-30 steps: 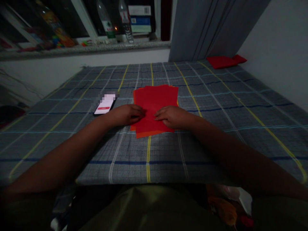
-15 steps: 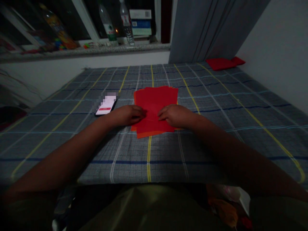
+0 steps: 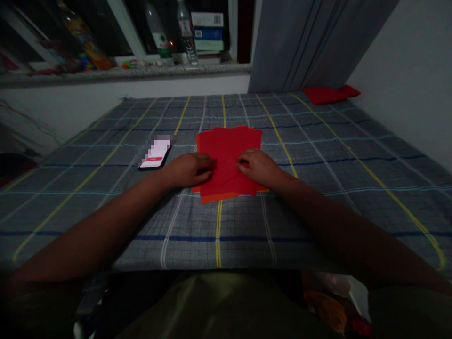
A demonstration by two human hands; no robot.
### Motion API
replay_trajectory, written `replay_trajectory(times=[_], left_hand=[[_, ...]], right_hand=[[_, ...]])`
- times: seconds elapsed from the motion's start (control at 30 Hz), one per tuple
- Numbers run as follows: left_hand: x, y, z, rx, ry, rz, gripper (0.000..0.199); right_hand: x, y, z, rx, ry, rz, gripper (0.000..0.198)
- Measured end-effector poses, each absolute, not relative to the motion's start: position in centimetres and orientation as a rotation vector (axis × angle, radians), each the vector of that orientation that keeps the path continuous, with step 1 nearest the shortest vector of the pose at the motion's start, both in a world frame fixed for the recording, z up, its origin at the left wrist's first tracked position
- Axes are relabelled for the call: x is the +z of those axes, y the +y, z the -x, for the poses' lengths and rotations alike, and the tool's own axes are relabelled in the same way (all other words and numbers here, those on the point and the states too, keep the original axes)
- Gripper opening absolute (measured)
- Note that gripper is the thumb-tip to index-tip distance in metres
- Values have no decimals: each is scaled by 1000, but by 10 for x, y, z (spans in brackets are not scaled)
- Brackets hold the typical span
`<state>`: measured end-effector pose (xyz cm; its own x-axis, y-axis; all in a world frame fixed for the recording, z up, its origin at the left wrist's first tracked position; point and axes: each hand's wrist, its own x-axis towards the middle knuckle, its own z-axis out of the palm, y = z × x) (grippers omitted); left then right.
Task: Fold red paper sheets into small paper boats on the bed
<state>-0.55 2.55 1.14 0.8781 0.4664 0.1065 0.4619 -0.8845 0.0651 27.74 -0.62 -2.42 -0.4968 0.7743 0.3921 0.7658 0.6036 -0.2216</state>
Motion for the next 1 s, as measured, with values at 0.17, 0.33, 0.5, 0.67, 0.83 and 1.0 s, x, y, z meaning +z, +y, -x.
replay_trajectory(times=[0.17,0.33,0.5,0.67,0.83,1.0], left_hand=[[5,15,-10,211,1010,-3010,45],[1,15,-10,241,984,-2994,44],[0,16,-9,238,984,-3015,46],[4,12,-11,153,988,-3019,50],[6,10,-10,73,1044,-3042,50],[5,10,-10,34,1044,-3045,51]], right_hand=[[-31,-11,-265,-79,-2367,1391,39],[-27,-4,-281,21,-2486,1308,28],[-20,5,-304,-18,-2476,1365,20],[-18,-11,-281,-46,-2451,1219,42],[-21,-30,-256,51,-2773,1245,59],[-10,-30,-266,34,-2819,1413,65]])
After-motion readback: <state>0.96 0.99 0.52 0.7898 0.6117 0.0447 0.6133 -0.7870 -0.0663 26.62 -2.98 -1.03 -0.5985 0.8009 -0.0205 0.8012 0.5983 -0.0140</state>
